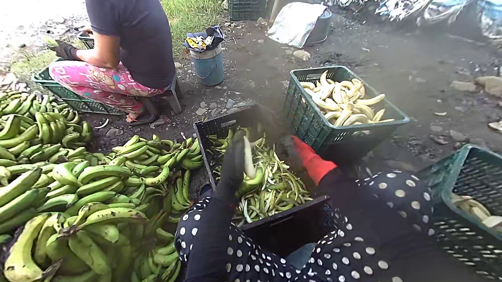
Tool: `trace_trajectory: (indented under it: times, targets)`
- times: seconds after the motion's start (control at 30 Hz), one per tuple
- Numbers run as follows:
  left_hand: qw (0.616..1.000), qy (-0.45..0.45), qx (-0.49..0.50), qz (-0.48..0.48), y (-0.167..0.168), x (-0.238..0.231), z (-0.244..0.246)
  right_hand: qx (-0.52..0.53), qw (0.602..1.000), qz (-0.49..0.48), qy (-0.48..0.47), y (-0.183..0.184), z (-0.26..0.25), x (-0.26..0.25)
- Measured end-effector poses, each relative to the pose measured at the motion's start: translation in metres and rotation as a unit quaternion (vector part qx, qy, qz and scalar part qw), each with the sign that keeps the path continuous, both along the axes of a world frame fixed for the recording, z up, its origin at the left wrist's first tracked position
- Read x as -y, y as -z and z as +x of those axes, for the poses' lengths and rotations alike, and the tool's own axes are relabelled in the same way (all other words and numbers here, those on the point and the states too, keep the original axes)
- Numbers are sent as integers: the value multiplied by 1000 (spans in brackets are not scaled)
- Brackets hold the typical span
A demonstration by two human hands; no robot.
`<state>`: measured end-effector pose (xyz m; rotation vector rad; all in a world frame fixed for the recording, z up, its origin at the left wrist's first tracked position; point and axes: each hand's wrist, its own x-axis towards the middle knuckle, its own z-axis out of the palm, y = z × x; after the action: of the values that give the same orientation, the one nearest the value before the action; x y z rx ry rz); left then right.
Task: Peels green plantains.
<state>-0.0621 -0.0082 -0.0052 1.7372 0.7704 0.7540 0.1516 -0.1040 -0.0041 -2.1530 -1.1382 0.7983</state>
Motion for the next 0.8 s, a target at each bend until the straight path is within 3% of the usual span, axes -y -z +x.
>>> trace_trajectory:
  times: [0.07,0.17,0.27,0.37,0.43,0.5,0.6,0.67,0.73,0.8]
  targets:
    - [993,-78,-84,-7,3,-11,-8,12,1000,15,0,-5,22,17]
    - [966,-159,-202,-8,4,-15,-17,-71,991,108,28,0,69,33]
    - [932,-145,-332,-7,13,-12,-21,-202,958,186,84,-16,94,42]
    - [891,-78,-446,-9,29,-4,-16,-257,925,219,174,-39,102,78]
    - [878,-38,-476,-34,41,4,-3,-351,862,298,213,-37,113,93]
    - [898,-22,-436,-61,44,12,26,-441,777,392,221,-34,132,100]
    - [982,47,-166,-72,21,23,99,-481,711,454,239,-19,154,102]
    - [966,147,51,-205,-10,25,168,-482,688,479,254,-15,161,100]
    - [926,195,148,-286,-46,25,221,-485,660,507,269,-16,166,95]
    - [953,180,134,-202,-55,17,240,-483,656,512,271,-13,173,97]
